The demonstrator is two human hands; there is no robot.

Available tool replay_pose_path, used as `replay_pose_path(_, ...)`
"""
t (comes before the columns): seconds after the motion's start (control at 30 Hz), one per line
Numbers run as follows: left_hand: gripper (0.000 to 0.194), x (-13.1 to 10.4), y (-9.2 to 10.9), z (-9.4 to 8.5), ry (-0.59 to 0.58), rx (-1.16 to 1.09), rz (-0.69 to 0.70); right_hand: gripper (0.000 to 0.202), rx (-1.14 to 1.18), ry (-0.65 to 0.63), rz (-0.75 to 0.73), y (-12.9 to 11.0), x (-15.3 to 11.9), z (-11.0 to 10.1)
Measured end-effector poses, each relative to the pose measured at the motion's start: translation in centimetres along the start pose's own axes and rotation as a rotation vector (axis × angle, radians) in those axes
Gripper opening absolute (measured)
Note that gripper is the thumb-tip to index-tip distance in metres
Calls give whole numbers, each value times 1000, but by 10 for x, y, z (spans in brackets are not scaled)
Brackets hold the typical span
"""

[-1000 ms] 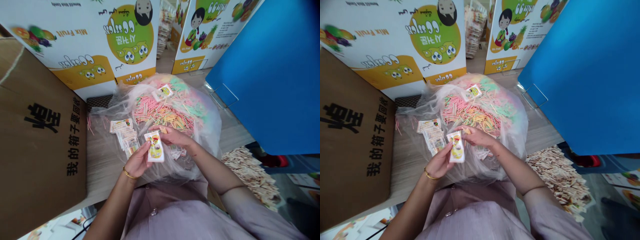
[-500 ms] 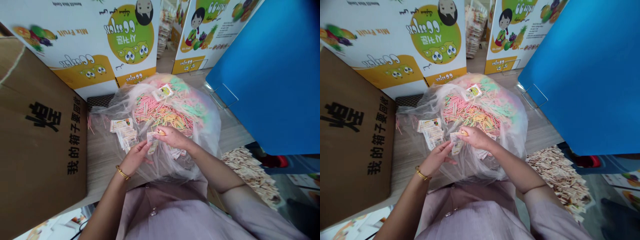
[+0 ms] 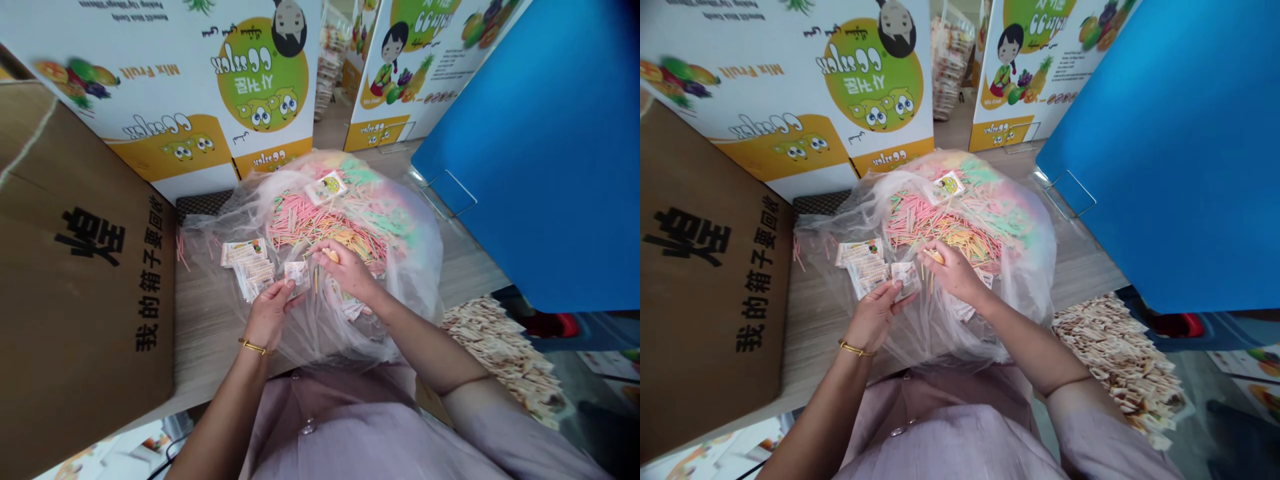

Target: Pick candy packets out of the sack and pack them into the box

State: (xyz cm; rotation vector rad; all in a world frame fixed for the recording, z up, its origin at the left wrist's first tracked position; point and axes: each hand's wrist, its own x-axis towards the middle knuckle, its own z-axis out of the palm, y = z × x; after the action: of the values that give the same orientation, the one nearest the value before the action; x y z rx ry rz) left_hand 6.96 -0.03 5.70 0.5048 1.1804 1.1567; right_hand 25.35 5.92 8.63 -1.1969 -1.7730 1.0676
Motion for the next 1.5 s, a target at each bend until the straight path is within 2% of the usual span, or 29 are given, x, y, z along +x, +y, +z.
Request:
replay_pose_path(0.07, 38, 2, -3, 0, 48, -8, 29, 26, -33, 47, 5, -9, -3, -2)
replay_pose_path(0.1, 38, 3, -4, 1, 63, -13, 41, 24, -78, 27, -1, -13, -6, -2)
replay_pose_path(0.17, 38, 3, -6, 2, 69, -15, 68, 22, -225, -89, -16, -22, -10, 0)
replay_pose_path(0.23, 38, 3, -7, 3, 46, -1, 86, 29, -406, -212, -4, -26, -11, 4)
replay_pose_path(0.3, 38, 1, -8, 3, 11, 22, 92, 31, -542, -259, 28, -24, -10, 9)
replay_pose_path(0.37, 38, -1, -9, 3, -6, 31, 97, 28, -578, -253, 48, -17, -7, 11)
replay_pose_path(0.43, 38, -2, -11, 1, -10, 32, 101, 20, -505, -244, 38, -9, -3, 10)
replay_pose_path(0.5, 38, -2, -14, -1, -10, 40, 107, 13, -288, -236, 34, -4, 1, 7)
replay_pose_path(0.63, 38, 2, -21, -6, 12, 120, 148, 44, 451, -162, 97, -9, 11, 3)
replay_pose_path(0.7, 38, 6, -26, -9, 16, 186, 180, 52, 666, -77, 92, -16, 17, 5)
replay_pose_path(0.77, 39, 7, -29, -11, 5, 243, 204, 57, 686, 0, 69, -20, 21, 10)
replay_pose_path(0.9, 40, 4, -25, -9, -12, 308, 220, 61, 491, 47, 66, -22, 22, 23)
replay_pose_path(1.07, 37, -2, -16, -3, -3, 355, 212, 65, 236, 2, 65, -15, 17, 32)
replay_pose_path(1.17, 34, 1, -19, -5, -13, 282, 208, 71, 165, -87, 9, -11, 16, 32)
replay_pose_path(1.33, 32, 2, -19, -3, -34, 120, 148, 64, 262, -267, -20, -6, 16, 25)
replay_pose_path(1.5, 31, -5, -7, 8, -82, 21, 77, 58, 544, -334, 61, -2, 19, 23)
